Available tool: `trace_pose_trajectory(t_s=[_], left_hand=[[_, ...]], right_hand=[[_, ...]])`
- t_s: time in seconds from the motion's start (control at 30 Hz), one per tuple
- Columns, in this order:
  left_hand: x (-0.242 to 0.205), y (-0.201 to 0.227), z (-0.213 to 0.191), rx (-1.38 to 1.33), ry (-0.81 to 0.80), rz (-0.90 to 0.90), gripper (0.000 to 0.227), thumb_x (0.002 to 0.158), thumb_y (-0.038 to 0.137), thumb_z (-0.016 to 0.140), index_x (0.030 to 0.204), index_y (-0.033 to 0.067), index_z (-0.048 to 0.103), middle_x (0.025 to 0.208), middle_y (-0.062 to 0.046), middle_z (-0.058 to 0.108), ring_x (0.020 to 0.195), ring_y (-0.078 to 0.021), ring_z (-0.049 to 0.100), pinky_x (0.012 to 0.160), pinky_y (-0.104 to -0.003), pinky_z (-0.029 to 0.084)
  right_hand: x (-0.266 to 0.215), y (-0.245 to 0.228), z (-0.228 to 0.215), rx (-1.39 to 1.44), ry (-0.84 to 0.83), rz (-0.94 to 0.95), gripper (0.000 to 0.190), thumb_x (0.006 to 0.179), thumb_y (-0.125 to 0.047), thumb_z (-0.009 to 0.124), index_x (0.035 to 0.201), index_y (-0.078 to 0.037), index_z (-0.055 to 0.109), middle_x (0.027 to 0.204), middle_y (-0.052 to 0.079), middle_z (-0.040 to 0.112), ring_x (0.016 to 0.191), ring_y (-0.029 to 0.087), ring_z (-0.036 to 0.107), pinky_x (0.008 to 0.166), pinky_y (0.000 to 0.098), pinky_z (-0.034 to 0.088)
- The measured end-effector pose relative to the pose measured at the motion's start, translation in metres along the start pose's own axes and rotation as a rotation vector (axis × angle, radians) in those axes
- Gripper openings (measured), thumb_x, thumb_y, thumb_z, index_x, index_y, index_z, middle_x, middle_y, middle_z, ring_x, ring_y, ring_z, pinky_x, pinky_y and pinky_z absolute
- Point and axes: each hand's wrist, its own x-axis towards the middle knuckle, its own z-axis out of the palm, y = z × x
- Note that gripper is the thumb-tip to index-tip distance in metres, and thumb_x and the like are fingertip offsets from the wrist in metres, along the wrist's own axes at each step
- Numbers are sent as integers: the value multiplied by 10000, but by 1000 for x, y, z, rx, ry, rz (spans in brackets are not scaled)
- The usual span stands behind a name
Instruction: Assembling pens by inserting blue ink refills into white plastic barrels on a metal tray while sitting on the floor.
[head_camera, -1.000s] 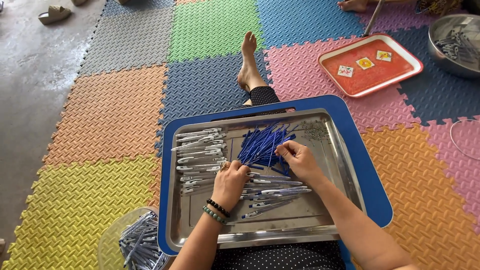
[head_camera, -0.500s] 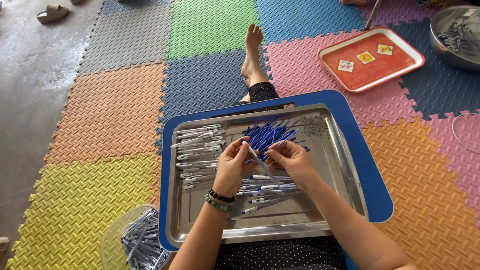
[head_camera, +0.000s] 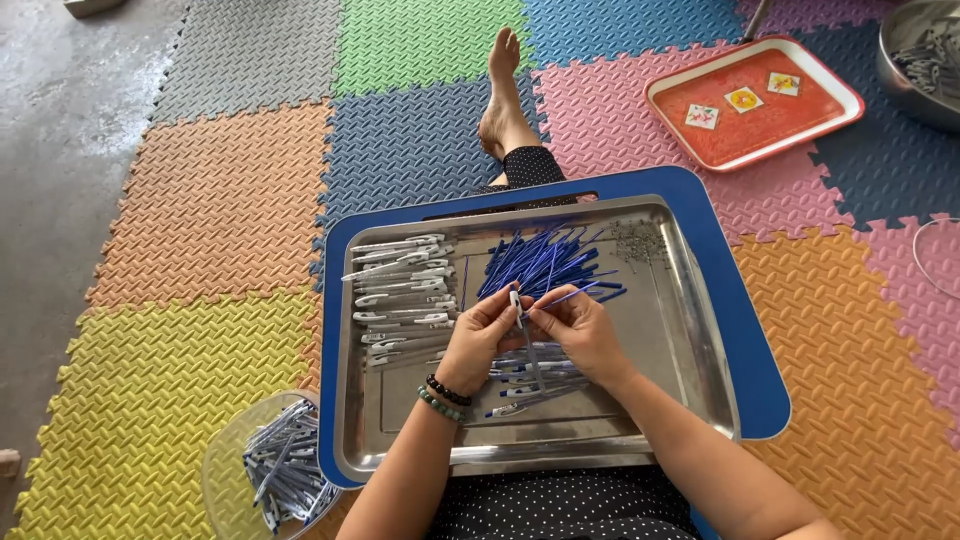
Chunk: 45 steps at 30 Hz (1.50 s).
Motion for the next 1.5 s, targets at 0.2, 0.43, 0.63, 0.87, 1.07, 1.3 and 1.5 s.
trace_pose_trajectory(t_s=[0.2,0.43,0.63,0.87,1.07,1.3,1.5], left_hand=[[0,1,-3,-17,-35,-17,479,1142,45,628,1619,80,637,1369,-225,791,1142,-324,814,899,-598,686],[-3,4,0,-8,-28,-4,467,1139,62,640,1605,100,656,1285,-185,824,1095,-260,822,874,-556,710],[-3,2,1,22,-8,4,479,1122,55,675,1600,87,660,1273,-218,816,1075,-296,830,861,-566,706],[-3,-3,0,80,48,19,492,1101,69,725,1590,85,671,1270,-224,816,1077,-286,814,869,-572,709],[-2,-5,0,18,82,-36,464,1119,123,708,1573,44,651,1343,-223,801,1066,-306,835,827,-536,716],[-5,10,1,-3,50,-45,410,1129,143,689,1530,58,683,1321,-206,818,1040,-335,850,808,-555,722],[-11,1,7,84,-1,-117,342,1061,105,800,1378,-19,774,1163,-183,860,951,-321,857,736,-531,740]], right_hand=[[-1,3,-3,-23,-17,-21,150,1002,-14,835,1112,5,735,889,204,820,806,245,839,747,428,736],[-5,-3,0,-127,-11,-41,164,978,-42,881,1096,-27,768,913,161,834,826,186,811,765,359,716],[-9,0,5,-270,24,-78,180,946,-54,917,1081,-56,799,951,187,855,837,232,849,769,376,720],[-12,-4,11,-487,-14,-307,163,929,-27,906,1054,-83,817,1051,120,866,934,274,873,803,359,714],[-11,-16,13,-627,-22,-445,207,962,-22,859,1135,-100,779,1182,142,835,948,315,853,776,403,726],[11,-6,-19,-360,-107,64,860,969,-118,853,1707,-17,422,860,127,786,664,166,655,643,295,586],[16,-9,-14,-90,2,88,297,1141,-289,696,1244,-23,779,725,127,734,421,129,574,422,226,489]])
